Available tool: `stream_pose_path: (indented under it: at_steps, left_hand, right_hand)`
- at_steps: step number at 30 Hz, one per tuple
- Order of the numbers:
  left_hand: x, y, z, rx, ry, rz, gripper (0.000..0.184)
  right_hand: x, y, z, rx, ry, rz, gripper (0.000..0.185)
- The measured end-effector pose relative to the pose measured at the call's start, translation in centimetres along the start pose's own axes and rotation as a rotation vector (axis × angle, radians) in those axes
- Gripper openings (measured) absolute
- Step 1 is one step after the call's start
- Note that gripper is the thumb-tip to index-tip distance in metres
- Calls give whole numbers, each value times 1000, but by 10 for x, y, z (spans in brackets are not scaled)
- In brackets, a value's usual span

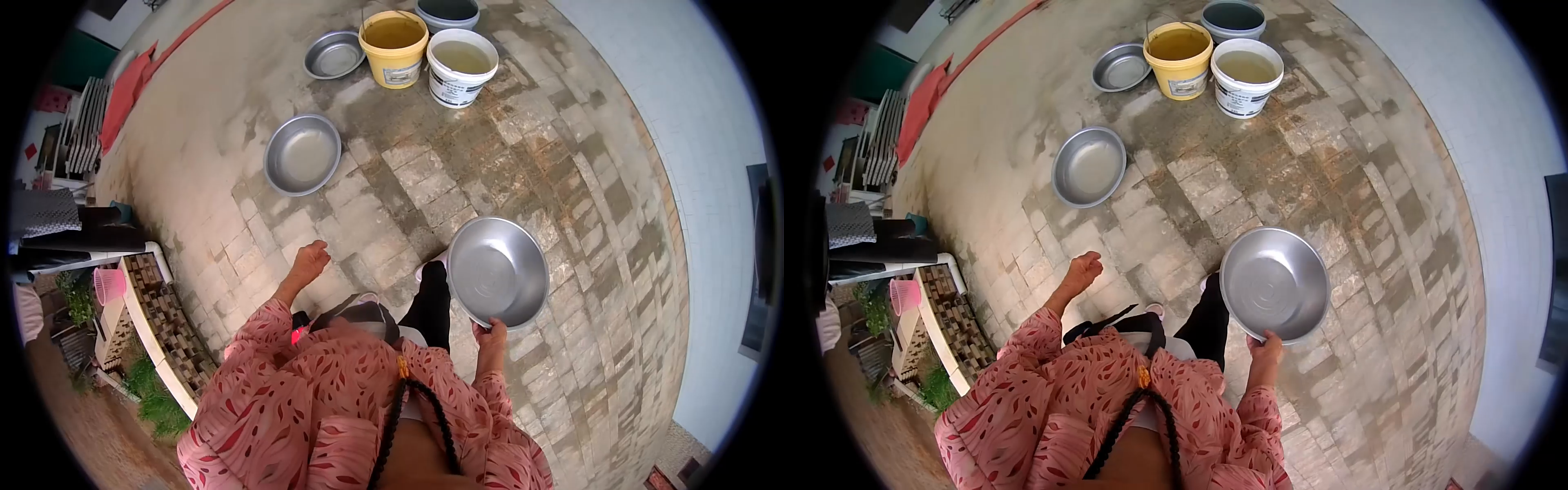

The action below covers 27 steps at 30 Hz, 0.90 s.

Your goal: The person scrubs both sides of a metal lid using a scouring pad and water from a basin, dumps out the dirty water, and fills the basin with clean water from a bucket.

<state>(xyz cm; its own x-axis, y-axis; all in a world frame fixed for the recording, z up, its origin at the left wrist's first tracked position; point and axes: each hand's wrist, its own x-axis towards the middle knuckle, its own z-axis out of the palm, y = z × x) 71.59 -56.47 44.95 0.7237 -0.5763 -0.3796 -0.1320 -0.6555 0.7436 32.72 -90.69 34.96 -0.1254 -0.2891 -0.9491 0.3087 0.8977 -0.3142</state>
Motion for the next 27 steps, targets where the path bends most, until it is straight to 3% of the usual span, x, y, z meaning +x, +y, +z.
stream_pose_path:
  at_steps: [3, 7, 8, 9, 14, 16, 18, 19, 20, 22, 24, 27]
  left_hand:
    - [32, -22, 19, 63, -10, -104, 24]
    - [86, -10, 35, -14, 7, -170, 25]
    - [99, -4, 39, -49, 33, -179, 26]
    - [121, 49, 30, -170, 3, -354, 25]
    - [301, 88, 17, -350, 34, -356, 34]
    - [402, 111, 14, -307, 38, -267, 30]
    - [588, 78, 35, -242, 125, 100, 27]
    - [642, 126, 26, -45, 130, 132, 25]
    - [678, 167, 22, 150, 121, 134, 24]
    - [787, 147, 37, 96, 79, 186, 25]
    - [860, 180, 41, 240, 215, 366, 28]
    - [945, 202, 53, 404, 154, 385, 32]
  right_hand:
    - [23, -40, 49, -20, -10, 82, 29]
    - [11, -101, 135, -179, 45, -68, 27]
    - [11, -112, 156, -210, 60, -89, 27]
    - [13, -122, 176, -240, 71, -109, 27]
    - [34, -152, 276, -226, 40, -65, 26]
    - [53, -155, 306, -234, 32, -64, 27]
    - [73, -154, 367, -244, 43, -61, 32]
    - [76, -157, 378, -260, 62, -53, 35]
    - [87, -156, 382, -254, 141, -57, 36]
    - [131, -141, 392, -220, 269, -67, 39]
    - [144, -134, 429, -144, 214, -38, 37]
    - [179, -124, 462, -50, 190, 18, 25]
